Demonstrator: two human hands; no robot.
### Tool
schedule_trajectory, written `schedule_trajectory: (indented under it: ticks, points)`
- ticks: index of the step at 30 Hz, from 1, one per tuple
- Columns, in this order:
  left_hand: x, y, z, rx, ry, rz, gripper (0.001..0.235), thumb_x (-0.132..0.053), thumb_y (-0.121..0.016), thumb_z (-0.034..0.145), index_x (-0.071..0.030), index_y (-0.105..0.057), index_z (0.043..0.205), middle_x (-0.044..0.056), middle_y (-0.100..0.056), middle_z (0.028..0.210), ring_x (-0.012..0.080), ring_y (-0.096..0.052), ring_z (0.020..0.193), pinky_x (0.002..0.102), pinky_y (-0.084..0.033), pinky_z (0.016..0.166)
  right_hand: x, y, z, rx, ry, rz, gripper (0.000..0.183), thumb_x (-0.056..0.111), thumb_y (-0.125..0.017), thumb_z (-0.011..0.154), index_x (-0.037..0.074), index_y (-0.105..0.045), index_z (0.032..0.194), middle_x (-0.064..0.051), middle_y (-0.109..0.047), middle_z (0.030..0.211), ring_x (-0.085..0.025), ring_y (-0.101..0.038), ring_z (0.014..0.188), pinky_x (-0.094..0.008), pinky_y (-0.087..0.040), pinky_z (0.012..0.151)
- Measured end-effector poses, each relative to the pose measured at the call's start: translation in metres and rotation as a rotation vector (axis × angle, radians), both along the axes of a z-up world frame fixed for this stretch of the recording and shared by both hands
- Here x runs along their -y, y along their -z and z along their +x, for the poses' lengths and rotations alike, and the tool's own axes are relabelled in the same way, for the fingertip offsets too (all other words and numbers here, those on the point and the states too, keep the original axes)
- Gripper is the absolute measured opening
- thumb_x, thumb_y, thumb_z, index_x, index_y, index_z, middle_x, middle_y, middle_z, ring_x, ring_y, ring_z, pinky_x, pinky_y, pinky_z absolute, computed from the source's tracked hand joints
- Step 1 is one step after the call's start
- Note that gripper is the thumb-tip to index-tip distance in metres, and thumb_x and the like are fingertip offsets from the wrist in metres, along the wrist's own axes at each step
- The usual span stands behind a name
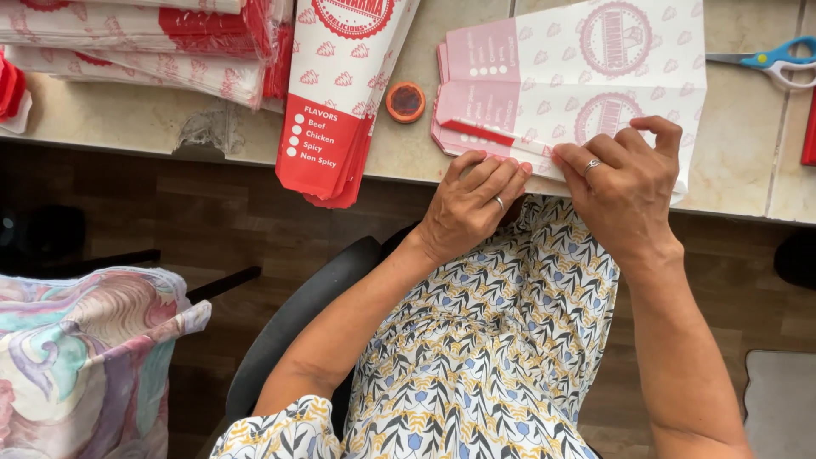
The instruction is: Folding and creasing paper shawarma bags at a workstation
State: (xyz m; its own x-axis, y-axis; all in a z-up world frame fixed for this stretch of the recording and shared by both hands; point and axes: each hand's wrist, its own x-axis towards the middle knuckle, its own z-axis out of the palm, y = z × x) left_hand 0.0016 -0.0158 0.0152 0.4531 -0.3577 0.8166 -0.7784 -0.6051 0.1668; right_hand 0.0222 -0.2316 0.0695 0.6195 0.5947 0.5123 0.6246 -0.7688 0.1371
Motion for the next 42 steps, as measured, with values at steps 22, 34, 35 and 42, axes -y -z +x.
schedule_trajectory:
  ticks: [22, 34, 35, 42]
  points:
    - [0.018, -0.006, 0.003, -0.207, -0.303, 0.239, 0.049, -0.046, -0.052, 0.109, -0.007, -0.065, 0.135, 0.004, -0.064, 0.131, 0.0195, -0.054, 0.096, 0.035, -0.038, 0.087, 0.032, 0.047, 0.191, -0.248, 0.017, 0.124, 0.018, 0.008, -0.091, 0.103, 0.012, -0.084, 0.119, -0.009, -0.073, 0.107, -0.033, -0.063, 0.107, -0.044, -0.041, 0.095]
    - [0.017, -0.007, 0.001, -0.235, -0.316, 0.27, 0.045, -0.047, -0.061, 0.108, -0.011, -0.067, 0.135, 0.0, -0.057, 0.135, 0.0202, -0.052, 0.095, 0.036, -0.038, 0.086, 0.003, -0.029, 0.055, -0.106, -0.139, 0.108, 0.016, -0.012, -0.077, 0.107, -0.005, -0.063, 0.11, -0.022, -0.07, 0.117, -0.04, -0.063, 0.112, -0.048, -0.036, 0.099]
    - [0.017, -0.007, 0.001, -0.232, -0.321, 0.276, 0.046, -0.046, -0.061, 0.107, -0.011, -0.067, 0.136, 0.0, -0.057, 0.132, 0.0207, -0.053, 0.095, 0.036, -0.038, 0.086, 0.0, -0.021, 0.042, -0.091, -0.125, 0.107, 0.011, -0.006, -0.078, 0.106, -0.005, -0.067, 0.11, -0.021, -0.075, 0.118, -0.039, -0.066, 0.117, -0.048, -0.042, 0.102]
    - [0.028, 0.016, 0.005, -0.162, -0.248, 0.01, 0.046, -0.039, -0.06, 0.102, -0.005, -0.066, 0.132, 0.009, -0.067, 0.125, 0.0207, -0.05, 0.094, 0.039, -0.038, 0.092, -0.007, 0.017, 0.01, -0.119, -0.105, 0.241, 0.007, -0.004, -0.078, 0.1, -0.003, -0.072, 0.097, -0.018, -0.077, 0.118, -0.04, -0.067, 0.128, -0.046, -0.056, 0.099]
